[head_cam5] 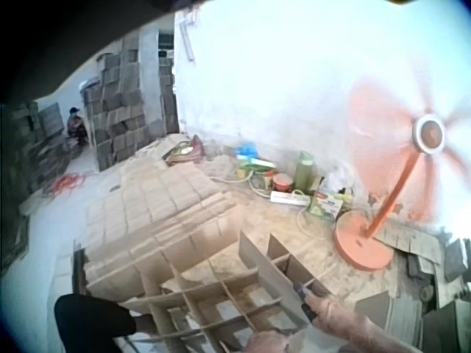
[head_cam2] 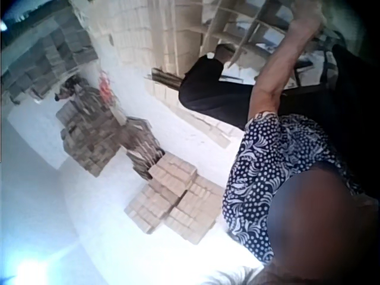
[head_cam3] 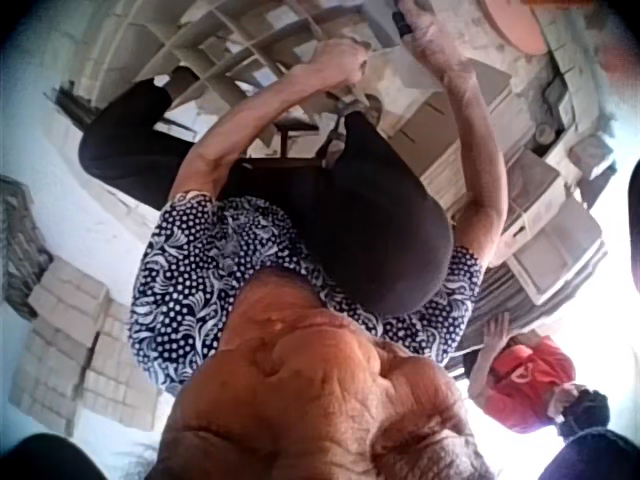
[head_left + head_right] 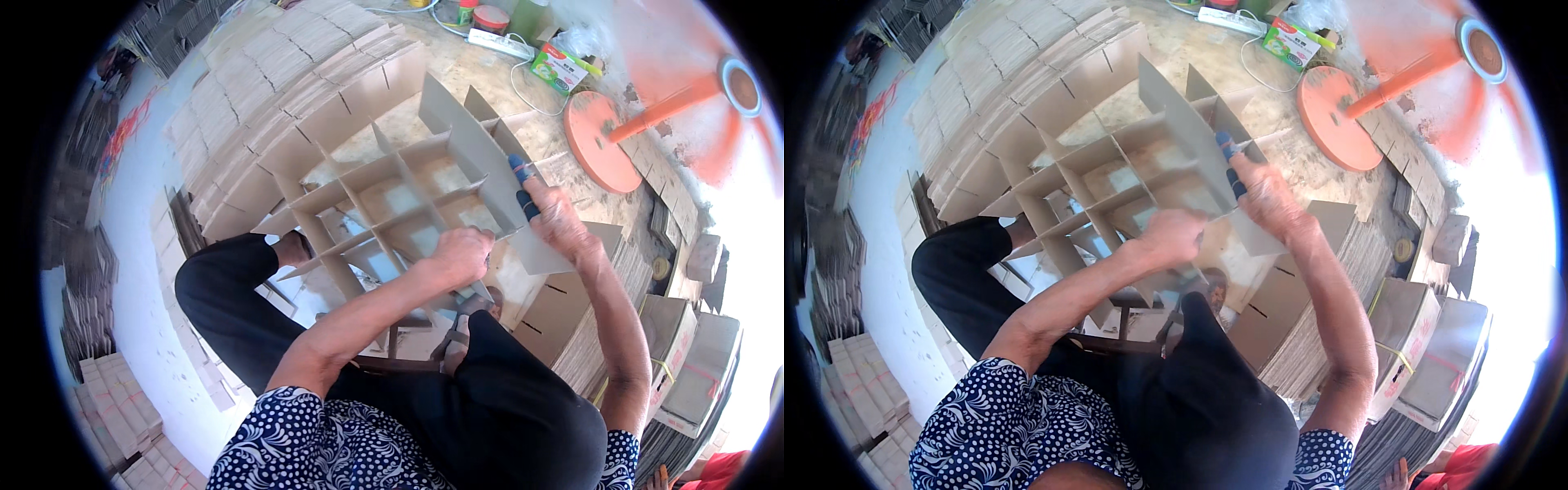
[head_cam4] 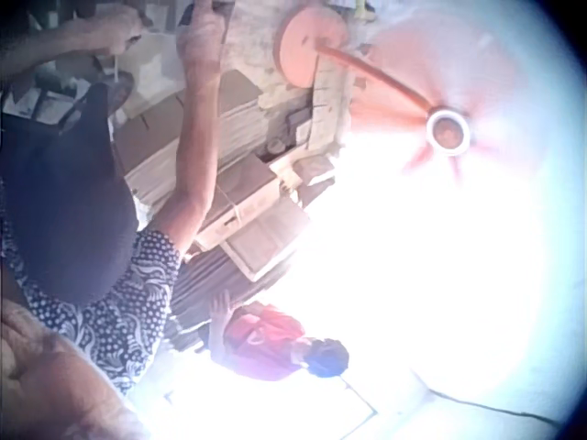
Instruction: The person assembles a multi-compartment cardboard tray by folding and interlocking pre-cut cardboard pieces. They repeatedly pick up pieces, fold them into shape, and fit them together to form a grid-like structure.
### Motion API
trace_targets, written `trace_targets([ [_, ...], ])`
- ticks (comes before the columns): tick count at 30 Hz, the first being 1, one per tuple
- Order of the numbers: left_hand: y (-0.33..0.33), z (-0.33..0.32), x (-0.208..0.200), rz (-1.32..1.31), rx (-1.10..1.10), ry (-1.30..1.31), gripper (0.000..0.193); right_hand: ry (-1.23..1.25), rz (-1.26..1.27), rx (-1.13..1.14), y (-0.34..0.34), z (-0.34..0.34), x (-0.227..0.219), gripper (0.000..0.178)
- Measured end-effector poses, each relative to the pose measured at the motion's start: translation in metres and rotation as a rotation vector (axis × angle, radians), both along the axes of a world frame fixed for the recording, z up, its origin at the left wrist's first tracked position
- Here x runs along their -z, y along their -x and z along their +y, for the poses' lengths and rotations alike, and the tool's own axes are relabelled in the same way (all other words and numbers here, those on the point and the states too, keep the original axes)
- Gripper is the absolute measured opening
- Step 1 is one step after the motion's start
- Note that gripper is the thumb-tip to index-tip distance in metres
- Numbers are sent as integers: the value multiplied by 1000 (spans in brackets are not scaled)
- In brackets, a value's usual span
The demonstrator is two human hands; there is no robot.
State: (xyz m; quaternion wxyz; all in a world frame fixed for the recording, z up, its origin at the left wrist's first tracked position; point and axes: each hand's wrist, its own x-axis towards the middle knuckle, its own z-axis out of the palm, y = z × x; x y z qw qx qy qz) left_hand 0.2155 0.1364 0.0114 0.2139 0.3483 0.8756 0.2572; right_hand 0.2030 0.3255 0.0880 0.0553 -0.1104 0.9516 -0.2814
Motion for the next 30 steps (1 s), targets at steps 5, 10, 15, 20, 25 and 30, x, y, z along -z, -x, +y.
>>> trace_targets([
  [5,-1,0,3,-27,-63,-67,17,-226,-189,36,-9,-11,59,65],
  [10,-5,-28,-20,-23,-14,-293,25,-465,-131,35,6,-32,20,45],
  [15,-46,-145,-60,134,208,-158,51,-258,193,160,38,-52,6,38],
  [20,-110,-207,-55,126,85,226,71,-315,285,176,57,-103,56,43],
  [25,-65,-164,-12,430,34,177,63,-51,280,-111,-50,-114,83,45],
  [30,-22,-152,-8,272,80,79,35,306,226,324,-170,-62,59,38],
])
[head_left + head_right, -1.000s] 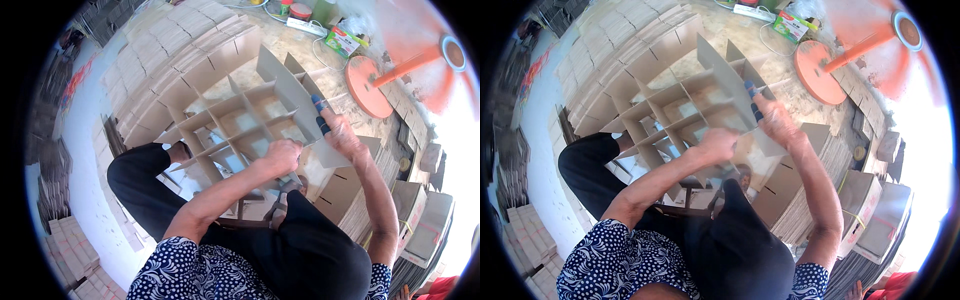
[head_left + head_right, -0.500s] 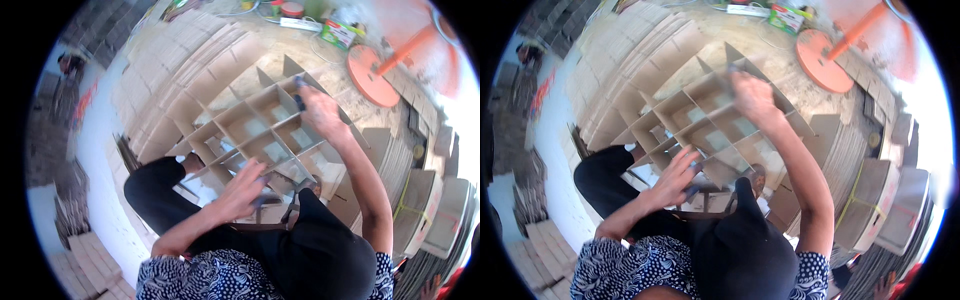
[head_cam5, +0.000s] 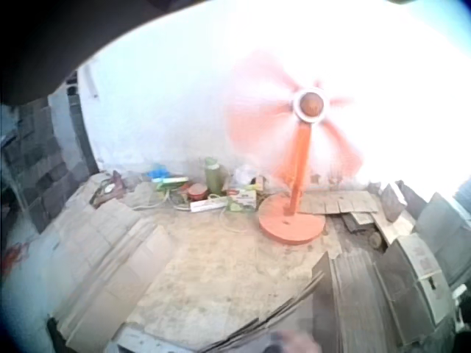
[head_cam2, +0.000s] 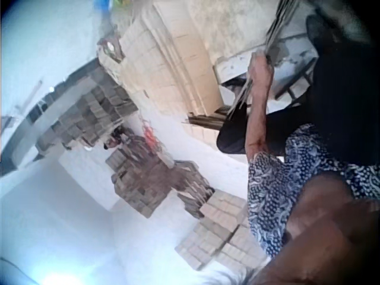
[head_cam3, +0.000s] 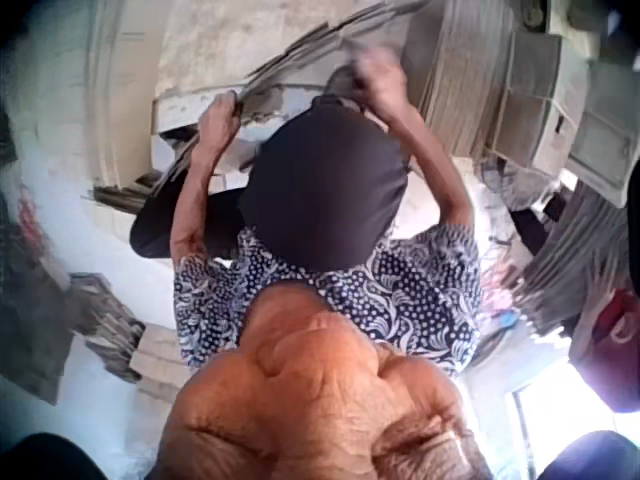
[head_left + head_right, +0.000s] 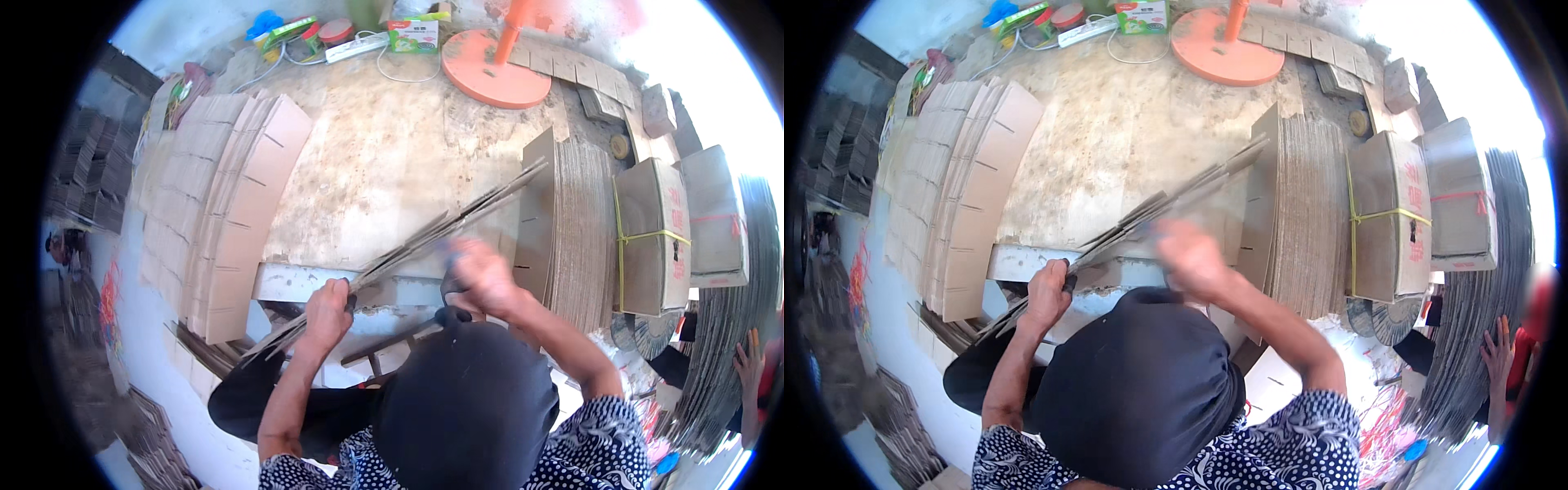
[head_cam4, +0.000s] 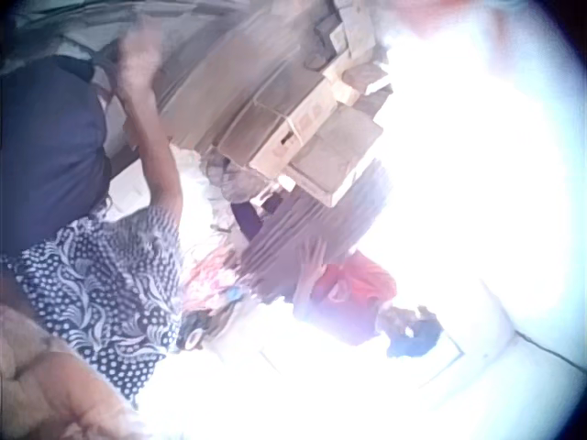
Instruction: The person assembles a multi-compartment cardboard tray by folding and interlocking pre-cut cardboard pieces. They repeatedly pick up pieces, fold them into shape, and fit them together to form a grid-like structure.
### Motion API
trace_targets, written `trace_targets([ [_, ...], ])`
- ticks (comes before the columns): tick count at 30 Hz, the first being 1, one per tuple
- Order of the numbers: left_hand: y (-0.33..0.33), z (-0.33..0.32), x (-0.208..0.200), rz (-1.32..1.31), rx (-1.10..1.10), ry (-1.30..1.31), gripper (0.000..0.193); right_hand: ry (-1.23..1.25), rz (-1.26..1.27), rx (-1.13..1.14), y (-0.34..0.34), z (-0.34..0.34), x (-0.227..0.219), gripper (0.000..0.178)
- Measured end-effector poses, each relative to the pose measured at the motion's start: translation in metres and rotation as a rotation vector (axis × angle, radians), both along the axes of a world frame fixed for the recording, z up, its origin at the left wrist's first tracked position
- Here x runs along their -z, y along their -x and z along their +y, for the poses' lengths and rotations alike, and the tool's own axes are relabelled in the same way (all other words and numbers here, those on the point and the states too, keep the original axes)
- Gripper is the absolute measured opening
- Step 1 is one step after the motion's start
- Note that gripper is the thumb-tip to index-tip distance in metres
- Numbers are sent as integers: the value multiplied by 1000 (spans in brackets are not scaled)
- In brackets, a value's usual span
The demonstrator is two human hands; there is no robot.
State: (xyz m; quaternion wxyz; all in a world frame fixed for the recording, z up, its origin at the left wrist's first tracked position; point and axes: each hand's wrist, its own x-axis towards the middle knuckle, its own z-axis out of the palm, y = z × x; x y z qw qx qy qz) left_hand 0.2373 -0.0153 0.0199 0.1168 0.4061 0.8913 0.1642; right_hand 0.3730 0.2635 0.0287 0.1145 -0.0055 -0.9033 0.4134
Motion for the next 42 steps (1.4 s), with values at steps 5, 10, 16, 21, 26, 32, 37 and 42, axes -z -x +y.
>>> trace_targets([
  [5,7,-5,-55,-14,-101,-44,16,-64,-74,648,-97,49,12,41],
  [10,20,-41,-177,348,-243,-414,20,-251,-82,671,-80,75,14,40],
  [16,-16,-209,-269,906,-756,-314,26,-323,-117,666,-54,82,-1,39],
  [21,-73,-383,-212,711,-1321,-486,37,-338,-142,667,-34,81,-12,39],
  [26,-110,-547,-38,114,-1617,-639,44,-357,-146,683,-32,83,-30,38],
  [32,-65,-588,67,200,-1516,-8,48,-308,-99,631,-26,77,-44,38],
  [37,111,-414,-22,189,-1190,-220,37,-256,59,504,-1,62,-84,38],
  [42,214,-180,-65,43,-732,-511,29,-45,62,143,109,16,-100,61],
])
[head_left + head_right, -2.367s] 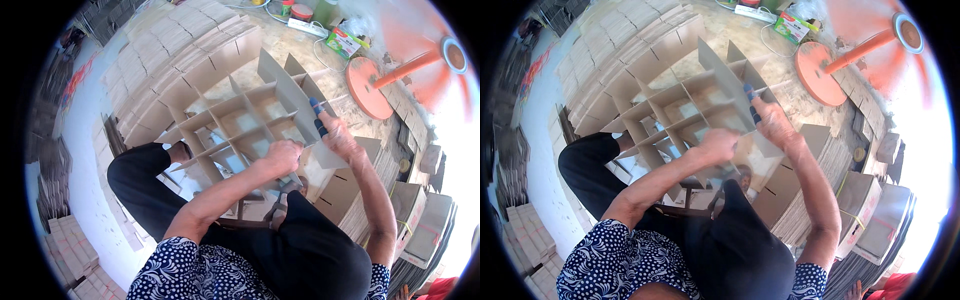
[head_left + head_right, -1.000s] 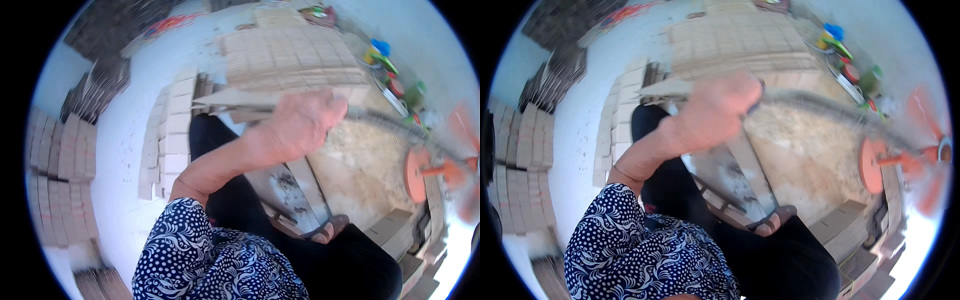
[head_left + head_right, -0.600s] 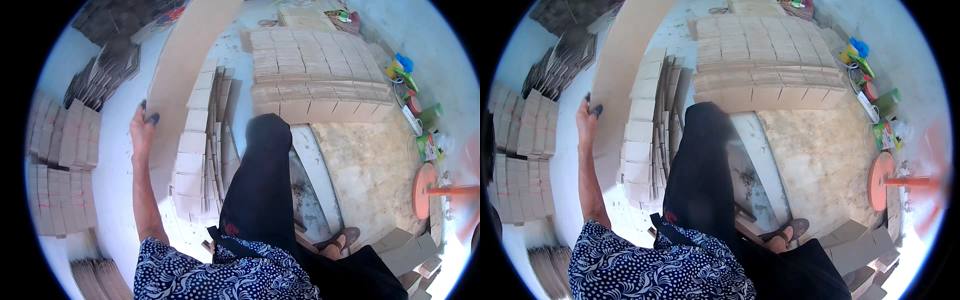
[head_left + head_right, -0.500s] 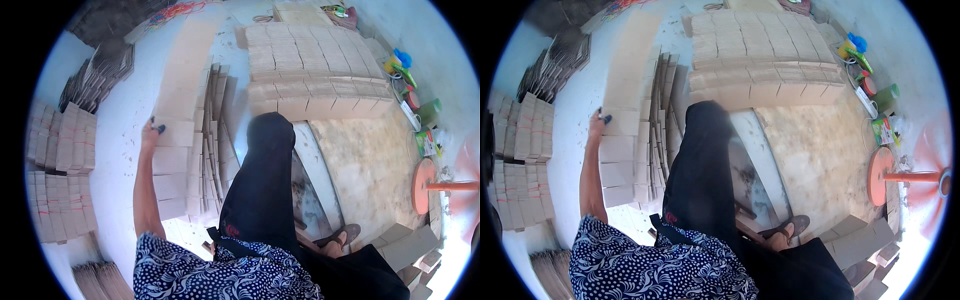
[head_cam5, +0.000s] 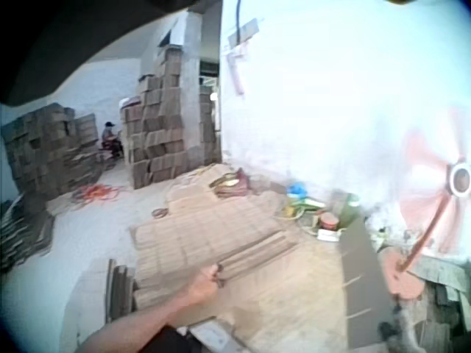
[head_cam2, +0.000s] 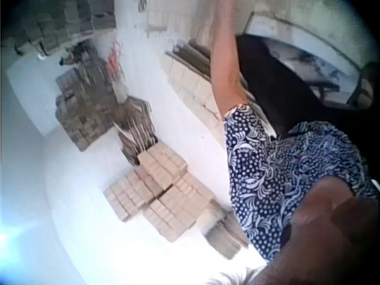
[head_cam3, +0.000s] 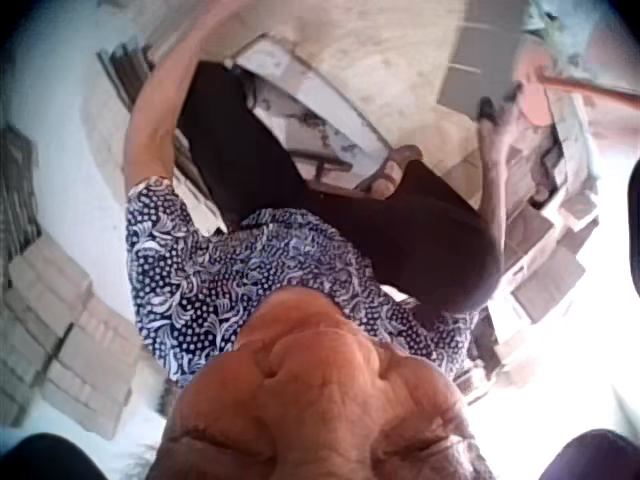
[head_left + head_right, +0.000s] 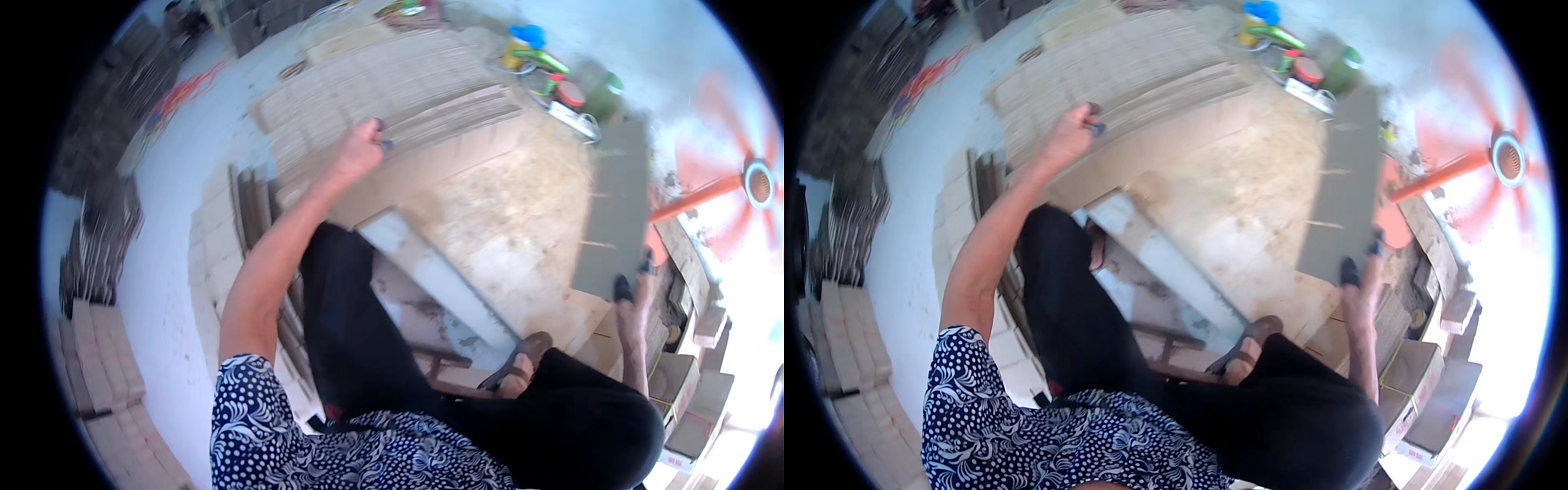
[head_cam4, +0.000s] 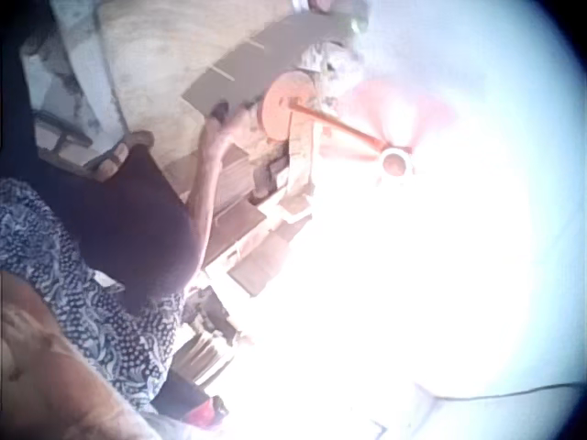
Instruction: The person assembles a multi-compartment cardboard tray by folding and interlocking pre-cut cardboard pieces. They repeatedly pick up pieces, fold them into shape, and fit them together to form a grid-like structure.
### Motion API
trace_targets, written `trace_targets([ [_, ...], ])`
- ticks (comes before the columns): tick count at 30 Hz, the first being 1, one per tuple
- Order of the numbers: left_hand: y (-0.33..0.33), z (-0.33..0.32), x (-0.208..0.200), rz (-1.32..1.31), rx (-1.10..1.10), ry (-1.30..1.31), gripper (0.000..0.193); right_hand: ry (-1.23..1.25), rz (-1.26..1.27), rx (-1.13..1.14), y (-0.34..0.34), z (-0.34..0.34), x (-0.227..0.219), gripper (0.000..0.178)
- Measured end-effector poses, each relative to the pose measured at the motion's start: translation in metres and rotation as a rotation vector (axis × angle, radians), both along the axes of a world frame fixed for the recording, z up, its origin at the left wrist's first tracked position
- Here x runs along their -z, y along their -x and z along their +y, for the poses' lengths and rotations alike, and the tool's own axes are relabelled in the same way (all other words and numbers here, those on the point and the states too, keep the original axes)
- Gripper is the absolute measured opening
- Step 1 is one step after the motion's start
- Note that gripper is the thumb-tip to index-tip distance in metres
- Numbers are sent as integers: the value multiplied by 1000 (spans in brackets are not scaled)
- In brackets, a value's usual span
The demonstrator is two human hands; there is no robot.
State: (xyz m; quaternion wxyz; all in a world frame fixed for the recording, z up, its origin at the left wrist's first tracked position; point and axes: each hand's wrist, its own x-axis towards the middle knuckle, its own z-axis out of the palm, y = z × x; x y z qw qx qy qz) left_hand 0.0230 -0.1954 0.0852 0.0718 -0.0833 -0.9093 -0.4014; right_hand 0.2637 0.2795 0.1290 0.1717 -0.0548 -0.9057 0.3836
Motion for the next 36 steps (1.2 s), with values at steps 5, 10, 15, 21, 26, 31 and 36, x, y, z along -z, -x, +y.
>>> trace_targets([
  [5,41,160,18,182,323,160,36,-154,-21,-158,91,-1,11,74],
  [10,75,203,62,443,208,606,46,-138,-94,-188,139,8,60,85],
  [15,122,173,67,564,136,767,34,-110,-108,-204,171,5,117,92],
  [21,106,168,31,123,366,566,19,-180,-127,-143,195,10,126,92],
  [26,92,175,48,-144,489,555,15,-303,-132,-164,201,2,105,92],
  [31,91,183,37,25,268,440,6,-365,-147,-120,186,12,99,89],
  [36,47,205,63,65,535,549,16,-385,-116,-108,176,11,98,85],
])
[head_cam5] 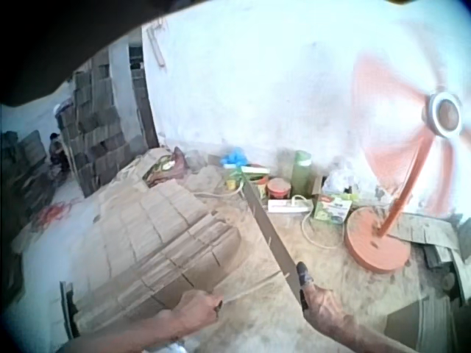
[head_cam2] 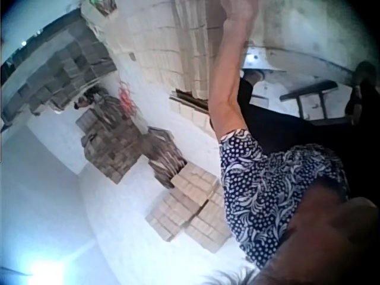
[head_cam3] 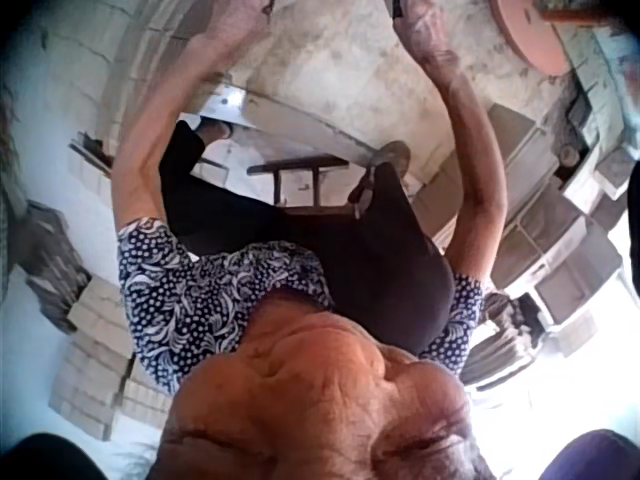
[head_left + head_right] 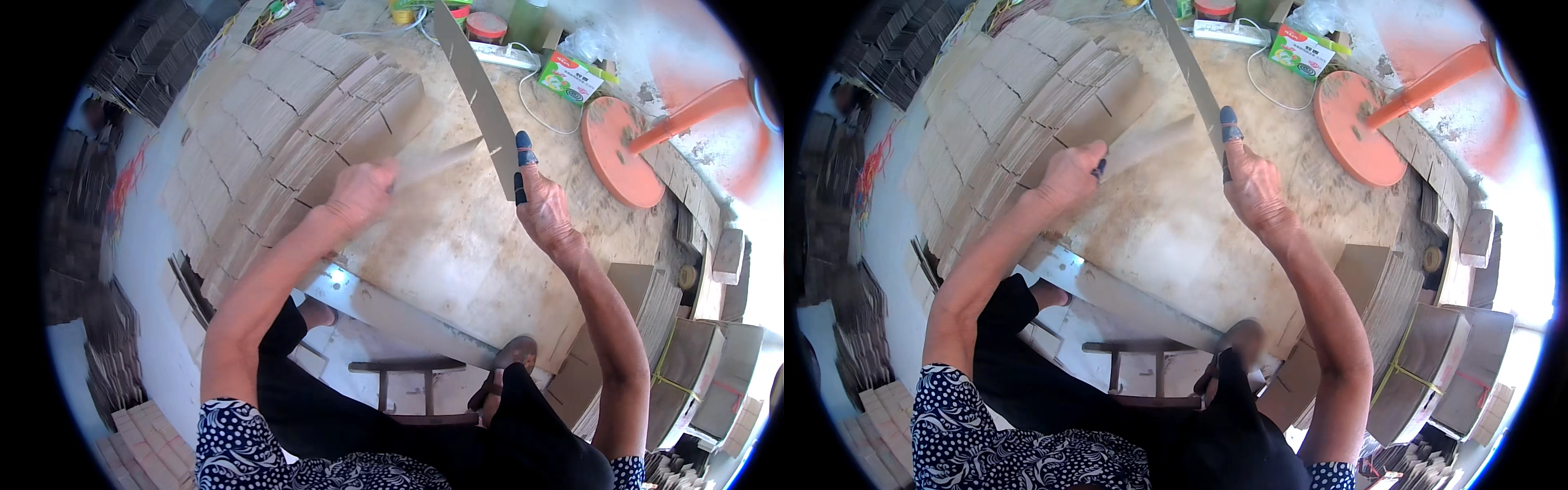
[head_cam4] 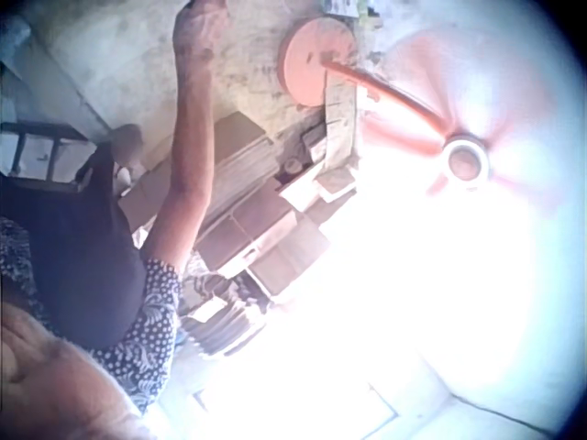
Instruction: The person assembles a multi-compartment cardboard tray by folding and interlocking pre-cut cardboard pieces. They repeatedly pick up pieces, fold them into shape, and fit them together to form a grid-like structure.
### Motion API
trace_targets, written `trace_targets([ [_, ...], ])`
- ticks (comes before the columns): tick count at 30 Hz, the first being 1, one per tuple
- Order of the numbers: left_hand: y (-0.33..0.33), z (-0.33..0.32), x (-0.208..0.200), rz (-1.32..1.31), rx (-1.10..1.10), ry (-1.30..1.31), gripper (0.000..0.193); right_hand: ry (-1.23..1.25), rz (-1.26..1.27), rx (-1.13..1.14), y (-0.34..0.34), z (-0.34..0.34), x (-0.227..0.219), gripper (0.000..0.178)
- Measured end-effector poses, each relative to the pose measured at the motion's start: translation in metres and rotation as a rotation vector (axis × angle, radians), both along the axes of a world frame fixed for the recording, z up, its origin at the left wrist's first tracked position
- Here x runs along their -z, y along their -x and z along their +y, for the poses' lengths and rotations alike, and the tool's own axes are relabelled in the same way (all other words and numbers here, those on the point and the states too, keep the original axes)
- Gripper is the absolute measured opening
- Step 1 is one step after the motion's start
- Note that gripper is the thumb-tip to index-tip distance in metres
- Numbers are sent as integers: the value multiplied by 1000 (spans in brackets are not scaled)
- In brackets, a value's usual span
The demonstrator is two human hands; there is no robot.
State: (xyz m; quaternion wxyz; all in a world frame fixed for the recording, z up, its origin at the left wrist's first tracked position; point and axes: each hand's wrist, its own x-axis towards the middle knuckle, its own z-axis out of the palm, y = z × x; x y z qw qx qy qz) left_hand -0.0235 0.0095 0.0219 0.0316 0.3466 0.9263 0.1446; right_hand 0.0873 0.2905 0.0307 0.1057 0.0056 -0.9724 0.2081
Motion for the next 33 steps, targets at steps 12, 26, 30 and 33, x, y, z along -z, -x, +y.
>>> trace_targets([
  [12,-36,42,5,-162,78,130,17,-51,99,-37,-37,2,-13,82],
  [26,-94,136,-30,-313,168,98,21,-82,128,188,-85,50,-7,84],
  [30,-103,142,-18,-302,146,73,18,-70,258,89,-99,56,-6,84],
  [33,-106,150,1,-276,127,47,15,22,252,84,-117,56,-7,84],
])
